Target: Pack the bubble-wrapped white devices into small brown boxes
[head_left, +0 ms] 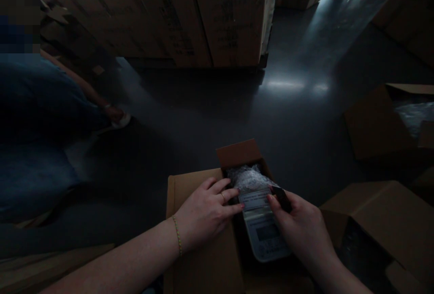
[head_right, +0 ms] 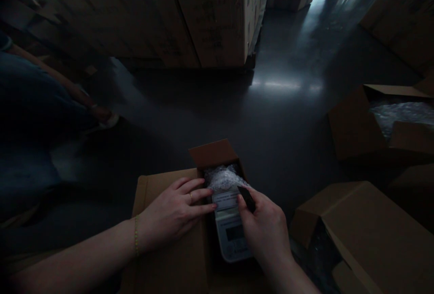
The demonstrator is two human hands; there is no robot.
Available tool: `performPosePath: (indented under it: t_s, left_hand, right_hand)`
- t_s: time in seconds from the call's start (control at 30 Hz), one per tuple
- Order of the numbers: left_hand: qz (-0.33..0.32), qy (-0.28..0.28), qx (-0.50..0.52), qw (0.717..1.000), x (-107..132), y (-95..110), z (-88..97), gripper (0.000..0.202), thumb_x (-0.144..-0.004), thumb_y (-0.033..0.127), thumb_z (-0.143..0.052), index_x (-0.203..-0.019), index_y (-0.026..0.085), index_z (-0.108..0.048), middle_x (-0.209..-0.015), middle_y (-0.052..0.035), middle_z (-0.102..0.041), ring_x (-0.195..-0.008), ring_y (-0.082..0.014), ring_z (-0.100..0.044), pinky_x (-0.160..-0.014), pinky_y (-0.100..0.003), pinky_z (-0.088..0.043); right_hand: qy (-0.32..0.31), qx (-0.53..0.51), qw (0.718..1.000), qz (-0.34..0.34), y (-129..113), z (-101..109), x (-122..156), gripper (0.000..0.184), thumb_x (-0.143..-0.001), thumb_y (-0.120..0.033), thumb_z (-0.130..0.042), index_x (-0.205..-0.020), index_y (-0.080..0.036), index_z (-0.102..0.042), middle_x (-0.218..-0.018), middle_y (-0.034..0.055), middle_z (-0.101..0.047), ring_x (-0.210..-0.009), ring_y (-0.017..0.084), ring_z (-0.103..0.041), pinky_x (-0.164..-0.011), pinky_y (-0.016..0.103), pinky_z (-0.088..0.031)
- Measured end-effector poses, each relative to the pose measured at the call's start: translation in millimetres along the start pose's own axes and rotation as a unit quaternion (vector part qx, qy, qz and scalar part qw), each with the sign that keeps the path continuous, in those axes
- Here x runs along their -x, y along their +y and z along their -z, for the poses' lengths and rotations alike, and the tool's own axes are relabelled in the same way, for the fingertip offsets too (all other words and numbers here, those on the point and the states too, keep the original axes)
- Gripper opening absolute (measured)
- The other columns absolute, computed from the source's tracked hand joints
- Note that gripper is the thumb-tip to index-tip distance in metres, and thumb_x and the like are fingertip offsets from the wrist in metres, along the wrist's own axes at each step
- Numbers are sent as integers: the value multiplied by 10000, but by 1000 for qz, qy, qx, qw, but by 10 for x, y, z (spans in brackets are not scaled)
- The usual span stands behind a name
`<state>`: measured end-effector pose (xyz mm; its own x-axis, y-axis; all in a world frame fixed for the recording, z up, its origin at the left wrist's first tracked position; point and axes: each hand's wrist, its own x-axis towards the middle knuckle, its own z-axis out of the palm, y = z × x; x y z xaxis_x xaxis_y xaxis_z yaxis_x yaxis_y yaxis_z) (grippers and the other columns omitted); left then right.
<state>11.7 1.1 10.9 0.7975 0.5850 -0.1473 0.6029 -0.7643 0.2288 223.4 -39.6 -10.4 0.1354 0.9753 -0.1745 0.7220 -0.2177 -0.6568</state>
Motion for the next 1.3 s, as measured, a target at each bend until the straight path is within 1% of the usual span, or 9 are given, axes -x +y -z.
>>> performPosePath:
  t_s: [0.1, 0.23, 0.4, 0.5, 0.7, 0.97, 1.07, 1.17, 1.3]
  left_hand:
    - [-8, -7, -6, 1000, 0, 0, -16, 313, -825, 314, -422, -1133, 352, -464, -1232, 33, -452, -1159, -239, -347, -900, -429, -290]
    - [-21, -1, -12, 1000, -24, 33, -8, 298, -818, 292, -430, -1109, 297, -497, -1221, 15, -464, -1156, -239, -345, -906, -421, -277]
    - [-54, 11, -25, 998, -96, 79, 13, 251, -845, 251, -376, -1010, 217, -562, -1168, 21, -518, -1140, -231, -352, -895, -400, -271]
    - [-53, 11, -17, 998, -123, 84, 15, 238, -840, 260, -383, -961, 206, -581, -1154, 25, -532, -1145, -236, -344, -901, -405, -256]
    - [-45, 6, -2, 999, -113, 78, 29, 241, -816, 260, -412, -988, 209, -573, -1125, 19, -553, -1145, -236, -338, -893, -415, -260]
    - [-49, -2, -17, 999, -111, 92, 57, 244, -835, 251, -384, -974, 196, -576, -1121, 19, -555, -1112, -236, -365, -871, -411, -285]
    - [-45, -3, -19, 999, -122, 124, 64, 233, -826, 252, -403, -959, 179, -580, -1083, -1, -576, -1086, -234, -387, -868, -405, -290]
    - [-39, -6, -22, 999, -129, 153, 66, 229, -813, 260, -426, -950, 166, -583, -1057, -15, -585, -1069, -234, -399, -864, -398, -295]
    - [-34, -8, -21, 999, -134, 170, 76, 223, -820, 259, -410, -919, 174, -591, -1041, -16, -584, -1059, -230, -402, -865, -392, -296]
  right_hand:
    - [8, 12, 1000, 15, 7, -20, -2, 307, -799, -378, -436, -1003, -213, -595, -904, 42, -653, -801, 196, -610, -640, 288, -475]
    - [35, 30, 997, 63, 23, -57, 1, 276, -799, -341, -438, -980, -203, -593, -954, 40, -639, -856, 182, -598, -713, 297, -481]
    - [51, 98, 988, 110, 45, -93, 17, 178, -779, -258, -468, -875, -198, -605, -983, 27, -625, -890, 159, -586, -758, 284, -474]
    - [32, 136, 984, 107, 37, -84, 16, 148, -773, -249, -475, -828, -213, -607, -1026, 8, -607, -878, 161, -587, -733, 290, -477]
    - [6, 187, 978, 94, -13, -30, -17, 164, -793, -253, -440, -812, -210, -597, -1051, -8, -586, -823, 165, -590, -699, 292, -458]
    - [3, 245, 965, 96, -78, -15, -50, 181, -810, -280, -409, -728, -199, -549, -975, -11, -561, -674, 132, -567, -522, 271, -381]
    - [-9, 306, 947, 95, -130, 15, -67, 203, -815, -311, -387, -694, -209, -515, -876, -6, -531, -541, 121, -515, -430, 270, -294]
    - [-27, 346, 934, 87, -147, 77, -110, 210, -793, -364, -412, -680, -228, -526, -805, 4, -481, -469, 116, -454, -393, 256, -214]
    - [-34, 318, 946, 48, -22, 154, -211, 320, -745, -508, -443, -654, -215, -534, -747, 14, -456, -477, 116, -433, -402, 247, -207]
